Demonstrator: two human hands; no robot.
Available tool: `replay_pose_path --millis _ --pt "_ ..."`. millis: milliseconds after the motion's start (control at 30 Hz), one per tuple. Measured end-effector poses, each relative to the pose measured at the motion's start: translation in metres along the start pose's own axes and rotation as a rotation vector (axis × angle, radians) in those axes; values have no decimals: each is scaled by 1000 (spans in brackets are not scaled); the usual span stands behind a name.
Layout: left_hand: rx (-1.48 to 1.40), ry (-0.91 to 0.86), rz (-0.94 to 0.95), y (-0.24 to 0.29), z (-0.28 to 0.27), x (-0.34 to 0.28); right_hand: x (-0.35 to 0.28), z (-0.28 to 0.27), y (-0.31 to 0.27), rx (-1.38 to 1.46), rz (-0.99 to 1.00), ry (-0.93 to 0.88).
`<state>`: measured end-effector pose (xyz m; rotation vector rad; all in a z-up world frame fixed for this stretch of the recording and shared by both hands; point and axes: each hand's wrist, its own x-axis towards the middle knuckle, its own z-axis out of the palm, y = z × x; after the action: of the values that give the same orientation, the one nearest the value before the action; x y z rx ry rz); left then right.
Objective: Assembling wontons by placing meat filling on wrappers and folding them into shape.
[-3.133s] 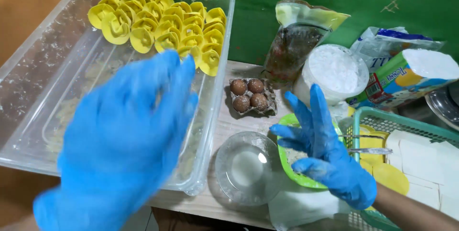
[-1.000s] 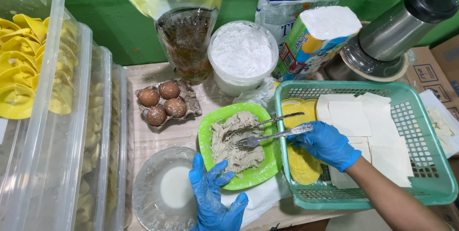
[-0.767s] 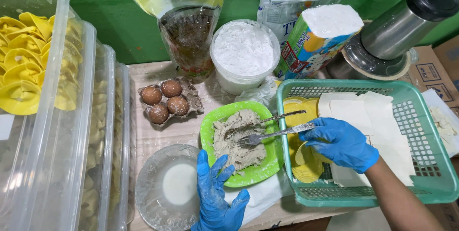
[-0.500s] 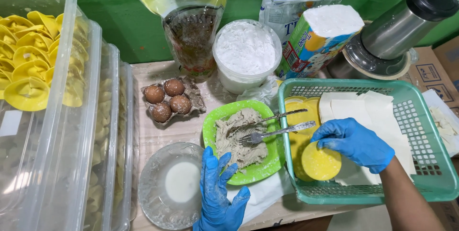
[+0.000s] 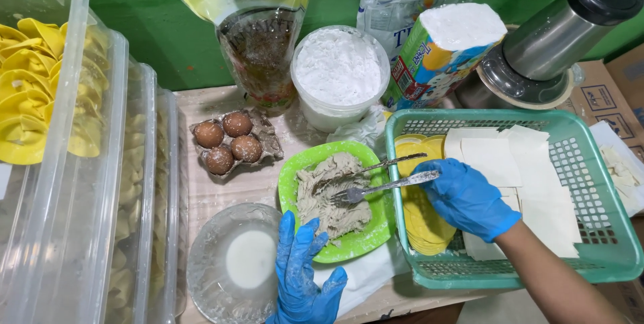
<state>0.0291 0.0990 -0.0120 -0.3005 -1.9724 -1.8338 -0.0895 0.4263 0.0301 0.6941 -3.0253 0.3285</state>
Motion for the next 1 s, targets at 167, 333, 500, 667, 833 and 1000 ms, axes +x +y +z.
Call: replay_pose_path --millis 167,333,500,667,833,1000 --pt "90 4 16 -2 0 0 4 11 6 34 128 -246" --pt "-4 -16 -35 -3 0 1 8 2 15 158 481 -326" --pt "-414 -61 -226 -8 -6 1 -18 -44 10 438 387 -57" --pt "-572 -163 -305 7 -13 17 -34 -103 -52 728 543 -215" --pt "-837 -421 -461 -2 -12 17 4 -71 -137 1344 161 -285" --pt "-812 -268 -600 23 -15 27 48 -19 -153 1525 101 -287"
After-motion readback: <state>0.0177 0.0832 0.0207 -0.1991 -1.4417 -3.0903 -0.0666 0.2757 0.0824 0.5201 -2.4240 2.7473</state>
